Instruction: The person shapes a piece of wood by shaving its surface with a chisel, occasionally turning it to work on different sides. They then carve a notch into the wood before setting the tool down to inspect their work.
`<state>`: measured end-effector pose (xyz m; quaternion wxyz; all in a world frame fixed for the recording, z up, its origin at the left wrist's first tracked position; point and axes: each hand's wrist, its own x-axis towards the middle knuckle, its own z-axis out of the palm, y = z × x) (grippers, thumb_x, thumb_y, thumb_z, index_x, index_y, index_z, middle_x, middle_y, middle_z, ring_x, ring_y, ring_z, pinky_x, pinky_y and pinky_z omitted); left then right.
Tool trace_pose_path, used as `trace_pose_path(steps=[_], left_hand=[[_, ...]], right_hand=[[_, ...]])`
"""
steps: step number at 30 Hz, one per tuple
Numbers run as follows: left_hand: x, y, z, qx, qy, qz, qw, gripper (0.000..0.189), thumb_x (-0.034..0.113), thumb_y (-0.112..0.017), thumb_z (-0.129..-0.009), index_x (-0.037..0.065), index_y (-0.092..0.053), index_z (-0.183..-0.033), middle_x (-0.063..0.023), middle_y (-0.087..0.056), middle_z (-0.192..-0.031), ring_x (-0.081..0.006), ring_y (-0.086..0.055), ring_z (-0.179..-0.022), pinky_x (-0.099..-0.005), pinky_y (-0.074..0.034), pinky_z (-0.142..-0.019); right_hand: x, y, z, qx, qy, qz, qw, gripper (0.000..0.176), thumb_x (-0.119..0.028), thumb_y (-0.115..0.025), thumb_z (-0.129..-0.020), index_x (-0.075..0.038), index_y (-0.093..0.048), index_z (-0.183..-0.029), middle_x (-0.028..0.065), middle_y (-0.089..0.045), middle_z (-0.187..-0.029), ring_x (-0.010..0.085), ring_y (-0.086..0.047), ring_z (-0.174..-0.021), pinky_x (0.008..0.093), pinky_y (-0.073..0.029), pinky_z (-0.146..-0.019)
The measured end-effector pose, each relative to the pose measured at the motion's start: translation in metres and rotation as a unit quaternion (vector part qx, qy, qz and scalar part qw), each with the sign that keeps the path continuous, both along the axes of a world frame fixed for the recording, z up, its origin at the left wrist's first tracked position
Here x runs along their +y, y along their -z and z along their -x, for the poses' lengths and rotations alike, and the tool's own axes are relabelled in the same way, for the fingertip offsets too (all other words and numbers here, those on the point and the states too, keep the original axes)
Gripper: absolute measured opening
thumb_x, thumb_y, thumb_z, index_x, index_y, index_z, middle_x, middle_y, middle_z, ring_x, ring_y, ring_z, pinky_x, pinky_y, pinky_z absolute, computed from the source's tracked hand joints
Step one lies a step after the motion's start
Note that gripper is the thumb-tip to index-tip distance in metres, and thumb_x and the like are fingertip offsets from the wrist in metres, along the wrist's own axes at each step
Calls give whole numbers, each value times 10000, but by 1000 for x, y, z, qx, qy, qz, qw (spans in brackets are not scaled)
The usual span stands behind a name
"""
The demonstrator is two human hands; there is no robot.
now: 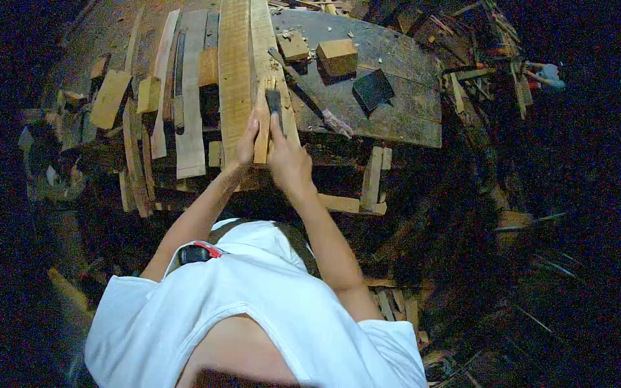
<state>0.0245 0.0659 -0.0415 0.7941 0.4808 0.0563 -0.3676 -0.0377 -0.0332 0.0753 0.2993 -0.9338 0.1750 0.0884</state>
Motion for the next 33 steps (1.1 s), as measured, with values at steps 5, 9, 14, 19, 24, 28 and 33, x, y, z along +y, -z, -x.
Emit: trace_pose_path(steps=[5,9,14,19,24,28,33], left_hand=[[3,-22,-4,-133,-12,-72,988,524,297,-279,-1023,120,-129,-1493,-98,-272,-1489,-206,-319,-1334,-311,-276,-1084],[7,-13,-2,-63,5,-75,995,536,316,-274,-1024,104,-122,-1492,-87,-216,-1516,-196,-261,-1363,-305,-230,-1102],[-5,-4,0,-105,-23,-22,994,526,309,-261,-1025,129,-108,-1495,-103,-241,-1502,-203,-284,-1350,-308,-242,-1095],[1,-37,0,-55,-21,-58,997,515,290,-253,-1026,137,-106,-1495,-96,-265,-1487,-200,-340,-1320,-316,-318,-1061],[1,2,-2,-64,9,-14,998,516,295,-255,-1024,136,-111,-1494,-92,-321,-1453,-201,-397,-1278,-319,-359,-1033],[2,-22,-3,-41,-41,-78,995,508,401,-277,-1010,45,-375,-1359,-119,-531,-1220,-161,-568,-1015,-335,-510,-825],[5,1,-5,57,-12,-38,998,464,423,-286,-1002,80,-478,-1249,-65,-602,-1044,-162,-606,-877,-329,-530,-754]], right_hand=[[1,-4,-4,-8,9,-25,1000,507,-169,-454,-902,-144,-365,-1400,308,-607,-819,468,-602,-758,540,-482,-687],[11,-21,21,18,-3,-11,1000,499,-181,-449,-909,-200,-367,-1400,305,-607,-819,465,-602,-760,555,-471,-703],[3,-7,3,29,8,8,1000,511,-172,-439,-911,-209,-347,-1412,308,-608,-824,467,-605,-738,545,-482,-684],[12,-14,20,26,-10,15,999,524,-172,-440,-903,-208,-340,-1417,308,-606,-800,462,-608,-736,536,-487,-681],[-1,1,-10,2,12,0,1000,525,-183,-413,-900,-195,-335,-1419,308,-606,-783,467,-600,-736,537,-482,-700],[8,-16,17,15,-11,1,1000,530,-185,-405,-903,-209,-324,-1426,301,-615,-825,472,-601,-769,541,-480,-720],[6,-28,10,58,-20,-24,998,554,-179,-427,-895,-230,-310,-1433,302,-619,-865,473,-604,-775,547,-482,-733]])
